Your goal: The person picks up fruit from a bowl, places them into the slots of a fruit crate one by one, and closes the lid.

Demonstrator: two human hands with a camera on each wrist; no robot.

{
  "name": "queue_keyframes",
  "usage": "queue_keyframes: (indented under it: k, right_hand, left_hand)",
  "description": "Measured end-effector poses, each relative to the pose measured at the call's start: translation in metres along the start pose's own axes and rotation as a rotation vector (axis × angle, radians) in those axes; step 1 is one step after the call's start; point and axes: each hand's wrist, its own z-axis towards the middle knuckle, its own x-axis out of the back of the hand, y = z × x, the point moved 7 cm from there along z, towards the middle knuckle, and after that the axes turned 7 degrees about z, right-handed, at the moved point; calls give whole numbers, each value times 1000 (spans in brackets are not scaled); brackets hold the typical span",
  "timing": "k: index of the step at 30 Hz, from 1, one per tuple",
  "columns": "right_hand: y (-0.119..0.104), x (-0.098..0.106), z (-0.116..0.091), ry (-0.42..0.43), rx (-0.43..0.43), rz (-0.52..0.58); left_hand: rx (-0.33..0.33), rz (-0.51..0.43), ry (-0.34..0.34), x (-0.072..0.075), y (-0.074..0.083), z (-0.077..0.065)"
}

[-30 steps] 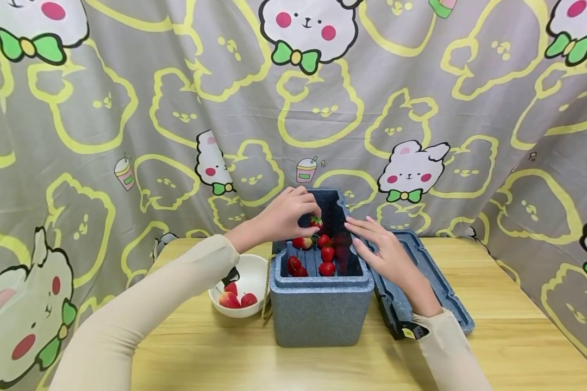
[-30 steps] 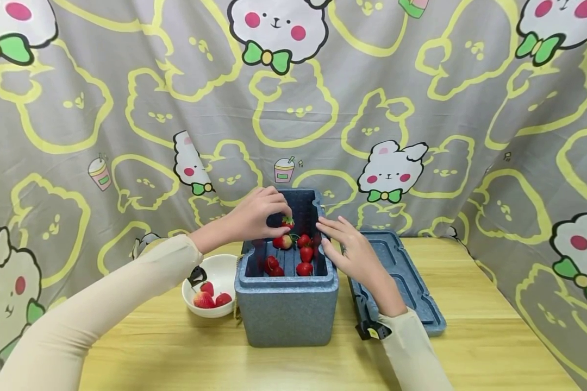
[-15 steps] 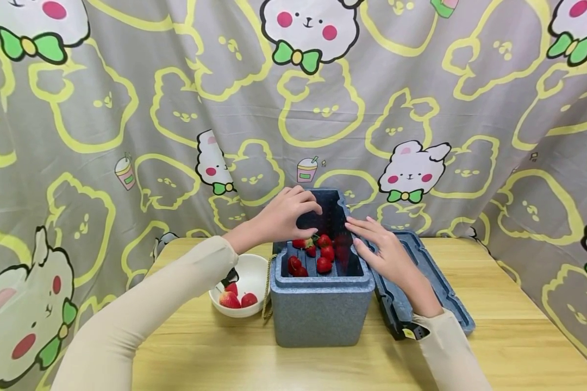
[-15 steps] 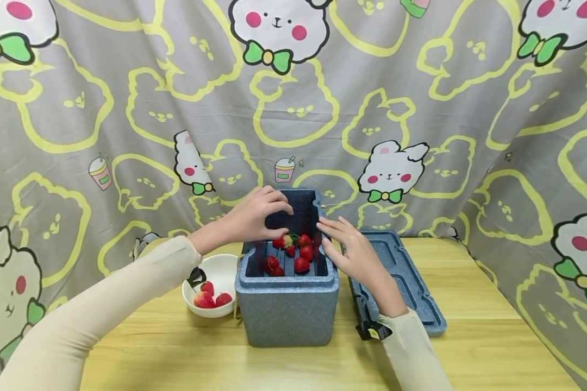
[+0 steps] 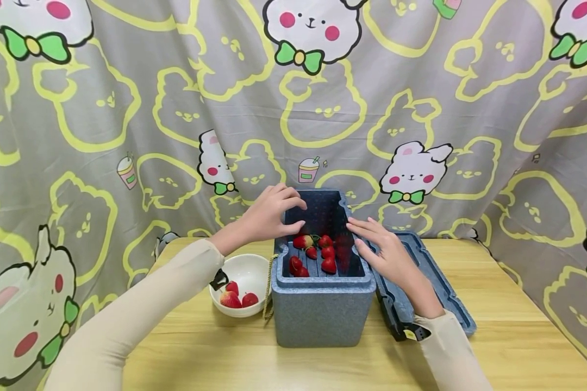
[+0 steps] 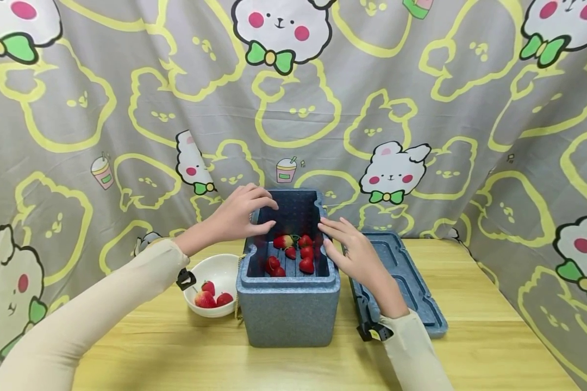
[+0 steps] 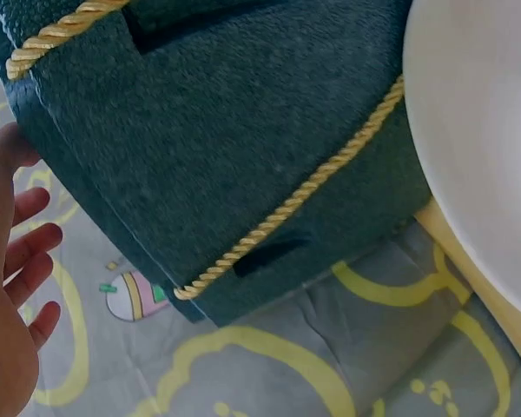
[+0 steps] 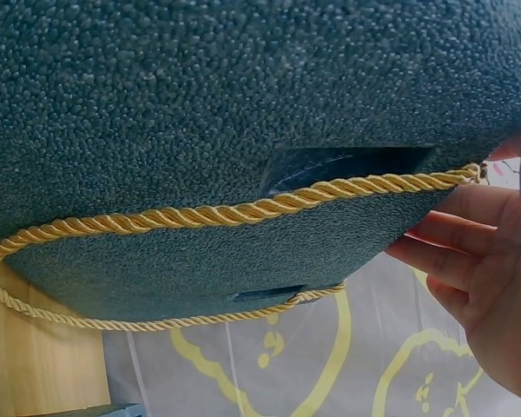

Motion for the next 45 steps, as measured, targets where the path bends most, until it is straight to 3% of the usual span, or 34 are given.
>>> queue_keyframes:
  k: [12,19,25,34,37,45]
  right_hand:
    - [0,-1,0,2,-1,9]
    - [0,0,-1,3,2,17]
    - [1,0,-2,1,0,15]
    - [0,0,-1,5,10,19]
    - [1,0,0,6,16,19]
    - [1,0,2,-1,12,17]
  left_hand:
    - [119,-6,-7,1,-29,-45]
    - [160,-2,-61,-4,-39,-78]
    - [182,-68,-223,-20,-39,-103]
    - [120,-150,-526,-52,-28,-135]
    - [126,-180,-627,-60,-24,-144]
    - [162,-257,-731,-69,-19,-157]
